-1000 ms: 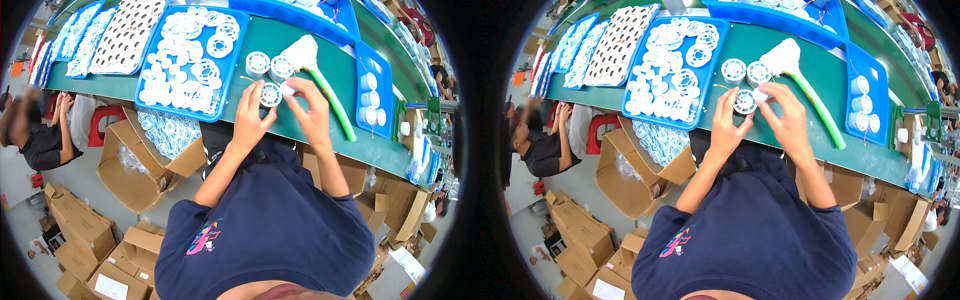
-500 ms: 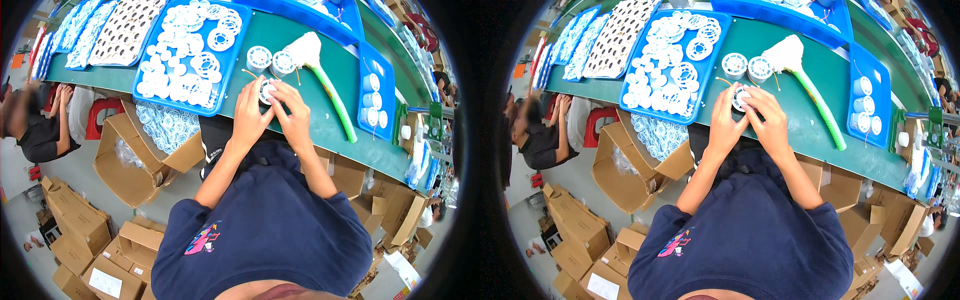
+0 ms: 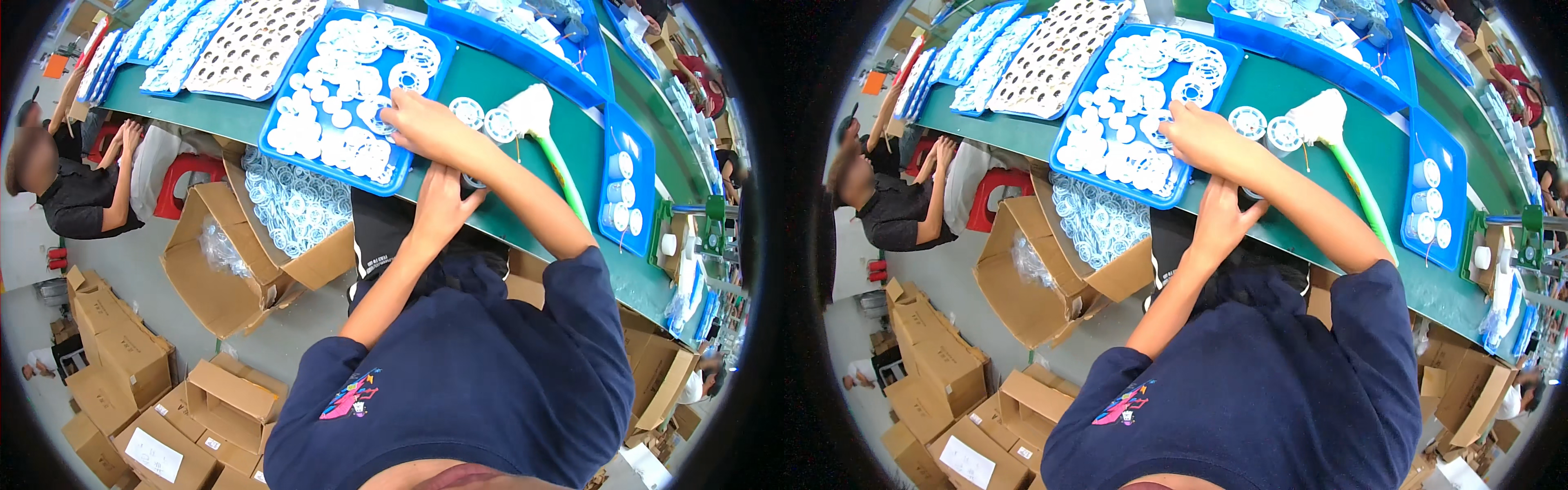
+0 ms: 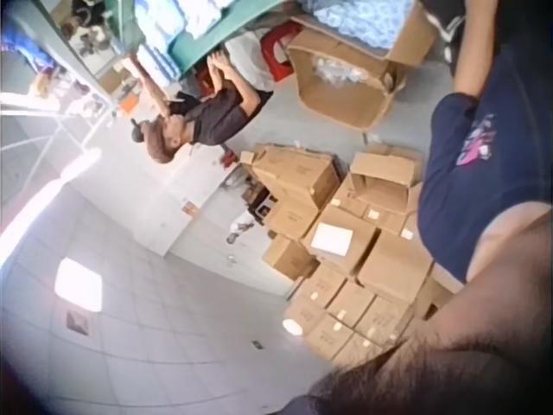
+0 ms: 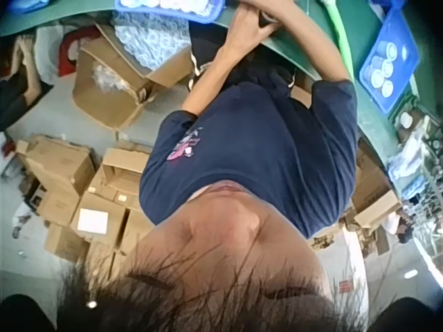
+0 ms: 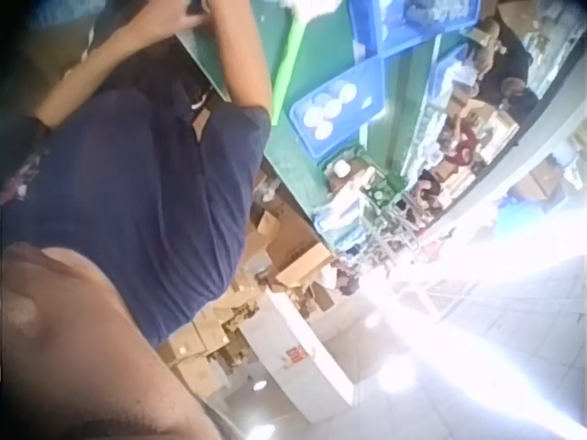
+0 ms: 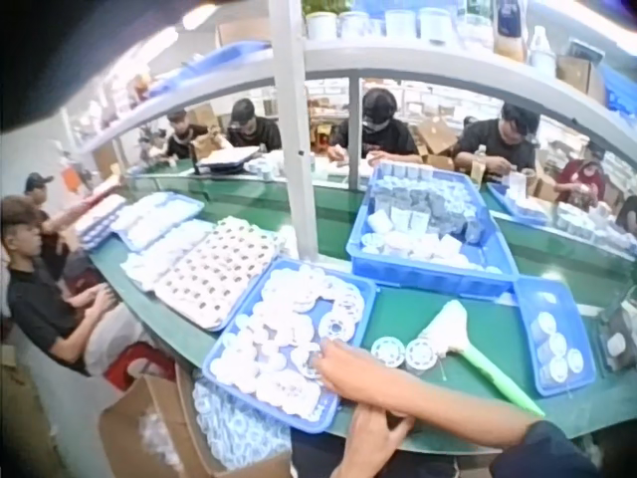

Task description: Assembling electronic components by hand and using a rubber mallet to secure housings on a production line.

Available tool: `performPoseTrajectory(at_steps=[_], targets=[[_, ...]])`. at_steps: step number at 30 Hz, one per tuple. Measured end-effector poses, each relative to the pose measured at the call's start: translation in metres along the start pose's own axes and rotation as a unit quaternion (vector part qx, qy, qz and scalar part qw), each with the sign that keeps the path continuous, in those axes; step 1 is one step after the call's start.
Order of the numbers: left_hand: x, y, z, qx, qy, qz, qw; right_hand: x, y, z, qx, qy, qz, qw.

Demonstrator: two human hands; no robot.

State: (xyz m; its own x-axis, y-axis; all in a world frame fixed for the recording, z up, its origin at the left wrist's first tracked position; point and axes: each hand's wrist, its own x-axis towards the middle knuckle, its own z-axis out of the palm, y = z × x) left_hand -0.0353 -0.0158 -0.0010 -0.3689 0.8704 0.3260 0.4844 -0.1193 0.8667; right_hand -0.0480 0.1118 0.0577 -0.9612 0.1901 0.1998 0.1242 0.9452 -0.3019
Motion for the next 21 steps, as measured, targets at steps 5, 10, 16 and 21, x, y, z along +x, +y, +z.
performPoseTrajectory(at_steps=[5,10,16,21], targets=[[-0.005,-0.004,0.006,0.013,0.027,0.016,0.999,-0.008,0.002,-0.011,0.095,0.027,0.053,0.994],[-0.003,0.002,0.005,0.017,0.049,0.017,0.999,-0.066,-0.017,-0.053,0.130,0.230,0.122,0.957],[0.002,0.006,0.004,0.033,0.042,0.001,0.999,-0.195,-0.028,-0.074,0.130,0.168,0.343,0.915],[0.002,0.002,0.003,0.057,0.027,0.021,0.998,-0.224,-0.028,-0.022,0.050,0.251,0.429,0.867]])
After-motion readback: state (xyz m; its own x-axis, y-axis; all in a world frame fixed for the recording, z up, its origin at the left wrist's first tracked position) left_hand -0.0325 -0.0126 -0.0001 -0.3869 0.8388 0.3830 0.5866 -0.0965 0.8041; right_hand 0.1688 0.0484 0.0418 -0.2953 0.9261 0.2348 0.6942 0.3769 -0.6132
